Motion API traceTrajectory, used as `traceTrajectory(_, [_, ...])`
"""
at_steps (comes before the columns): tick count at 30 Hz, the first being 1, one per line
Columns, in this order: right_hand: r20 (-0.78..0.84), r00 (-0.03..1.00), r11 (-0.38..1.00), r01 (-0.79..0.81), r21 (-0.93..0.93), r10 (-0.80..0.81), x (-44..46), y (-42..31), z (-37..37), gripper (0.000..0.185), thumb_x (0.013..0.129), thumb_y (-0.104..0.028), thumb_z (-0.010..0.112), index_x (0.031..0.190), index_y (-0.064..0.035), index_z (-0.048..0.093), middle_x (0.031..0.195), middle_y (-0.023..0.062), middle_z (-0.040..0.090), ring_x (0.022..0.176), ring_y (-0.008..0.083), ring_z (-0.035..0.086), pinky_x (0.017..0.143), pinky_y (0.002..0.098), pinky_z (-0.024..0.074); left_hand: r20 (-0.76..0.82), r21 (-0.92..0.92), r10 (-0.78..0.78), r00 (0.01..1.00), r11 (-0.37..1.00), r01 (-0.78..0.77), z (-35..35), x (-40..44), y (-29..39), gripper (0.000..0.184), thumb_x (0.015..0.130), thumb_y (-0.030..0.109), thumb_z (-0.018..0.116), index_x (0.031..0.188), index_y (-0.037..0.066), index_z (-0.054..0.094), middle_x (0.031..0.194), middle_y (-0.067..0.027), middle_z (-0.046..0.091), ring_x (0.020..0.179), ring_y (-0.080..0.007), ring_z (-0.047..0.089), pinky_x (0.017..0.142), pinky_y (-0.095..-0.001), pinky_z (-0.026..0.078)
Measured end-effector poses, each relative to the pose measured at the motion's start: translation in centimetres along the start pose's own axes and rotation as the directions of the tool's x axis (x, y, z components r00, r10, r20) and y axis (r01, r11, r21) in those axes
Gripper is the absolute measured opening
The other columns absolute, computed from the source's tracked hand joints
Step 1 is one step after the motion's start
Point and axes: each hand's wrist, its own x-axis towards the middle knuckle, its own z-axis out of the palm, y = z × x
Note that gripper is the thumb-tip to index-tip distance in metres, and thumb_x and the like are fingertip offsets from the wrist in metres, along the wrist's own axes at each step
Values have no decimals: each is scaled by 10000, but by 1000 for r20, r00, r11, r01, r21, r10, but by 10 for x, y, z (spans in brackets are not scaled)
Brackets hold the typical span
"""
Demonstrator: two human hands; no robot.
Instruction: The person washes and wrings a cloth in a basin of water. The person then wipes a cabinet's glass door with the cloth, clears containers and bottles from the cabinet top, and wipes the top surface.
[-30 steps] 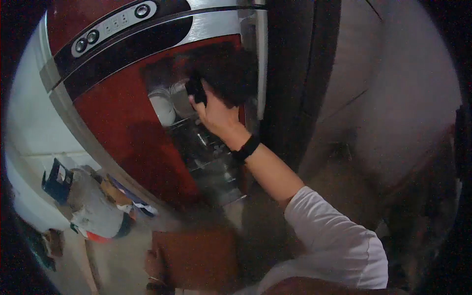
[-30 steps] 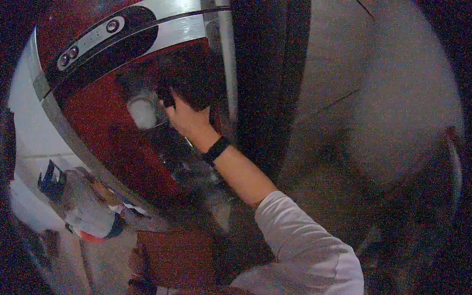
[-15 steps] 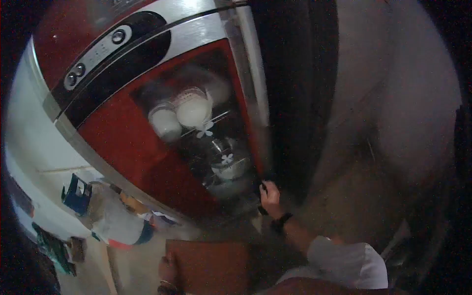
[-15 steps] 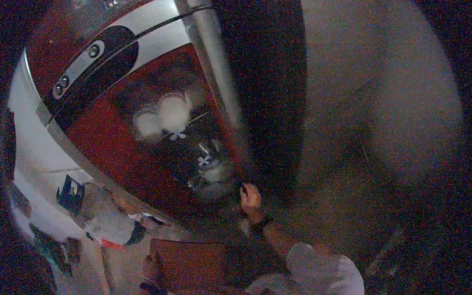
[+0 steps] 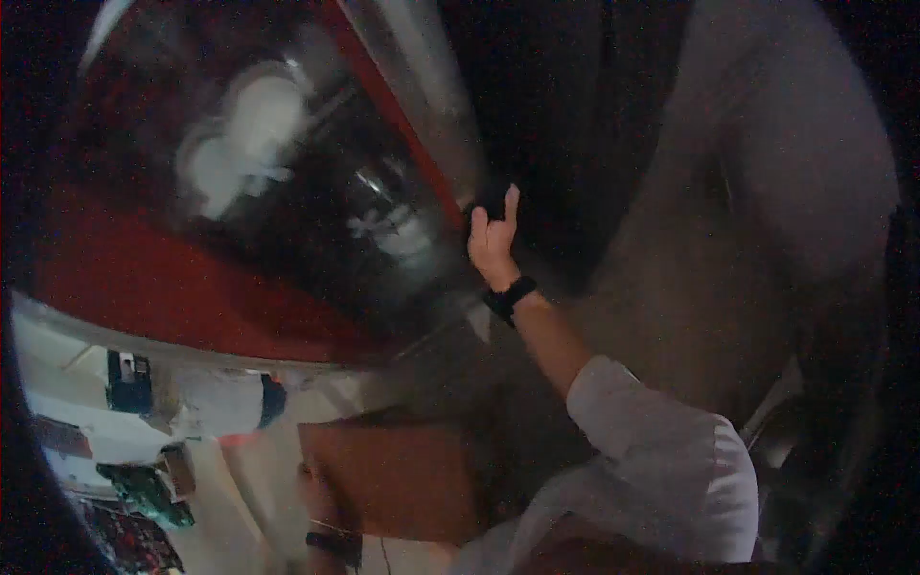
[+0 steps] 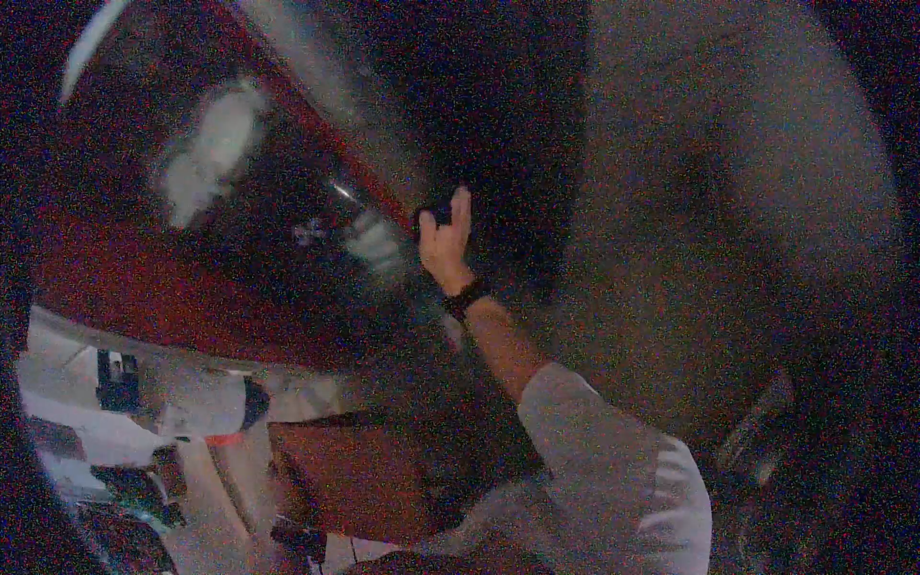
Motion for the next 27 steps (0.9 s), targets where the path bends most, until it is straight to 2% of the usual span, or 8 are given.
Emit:
traceTrajectory(2, [36, 997, 992, -77, 104, 74, -13, 34, -3, 649, 806, -283, 538, 1242, 134, 299, 1331, 265, 286, 1263, 359, 245, 1052, 384, 182, 3, 145, 29, 1000, 989, -29, -13, 16, -24, 511, 878, 466, 425, 921, -34, 517, 887, -140, 572, 809, -192, 530, 712, -337, 432])
traceTrajectory(5, [-57, 679, 679, -721, 138, 732, -47, 106, 5, 512, 912, -407, 338, 1053, 64, 479, 968, 87, 558, 875, 219, 481, 803, 344, 367, 20, 177, 93, 995, 980, -95, -18, 19, -30, 523, 878, 475, 422, 965, -34, 504, 903, -117, 567, 823, -172, 519, 738, -321, 432])
traceTrajectory(8, [193, 618, 464, -729, 504, 762, -91, 212, 4, 528, 914, -449, 325, 1076, 25, 494, 975, 70, 559, 882, 188, 494, 804, 317, 377, 48, 192, 138, 989, 971, -145, 3, -2, 13, 537, 879, 480, 414, 1009, -36, 491, 947, -115, 563, 847, -185, 520, 760, -325, 432])
traceTrajectory(13, [338, 443, 208, -809, 550, 830, -81, 163, -6, 540, 890, -523, 296, 1067, -66, 525, 954, 50, 554, 820, 183, 533, 748, 316, 431, -41, 228, 248, 968, 945, -233, 32, -17, 48, 542, 886, 470, 403, 1043, -42, 485, 986, -122, 560, 882, -198, 523, 779, -332, 430])
traceTrajectory(17, [298, 486, 233, -764, 602, 822, -87, 162, 2, 505, 879, -486, 314, 1065, -69, 530, 982, 64, 553, 826, 210, 543, 724, 345, 445, -35, 79, 30, 999, 996, -28, -12, 13, -26, 559, 884, 476, 403, 1055, -50, 484, 1002, -142, 559, 901, -209, 532, 770, -339, 429])
traceTrajectory(21, [170, 590, 568, -807, 161, 789, -130, 148, 27, 389, 866, -363, 357, 1007, -51, 542, 950, 77, 559, 816, 215, 543, 705, 335, 440, 38, 107, 67, 997, 992, -71, -41, 48, -76, 548, 884, 468, 410, 1020, -57, 487, 967, -155, 562, 859, -213, 540, 751, -344, 431])
traceTrajectory(25, [339, 732, 786, -429, -445, 591, -139, 125, 11, 275, 852, -240, 400, 949, -33, 554, 918, 90, 564, 805, 219, 543, 687, 325, 435, -4, 51, 85, 996, 995, -85, -6, -1, -13, 548, 881, 473, 406, 987, -57, 500, 935, -163, 572, 829, -214, 546, 738, -339, 431])
traceTrajectory(27, [478, 739, 818, -170, -550, 475, -124, 104, -8, 220, 846, -179, 421, 920, -24, 559, 902, 97, 567, 800, 221, 543, 678, 320, 433, -96, 369, -55, 994, 925, 86, 1, -13, 13, 572, 878, 498, 380, 986, -49, 509, 918, -191, 581, 815, -263, 564, 723, -354, 430])
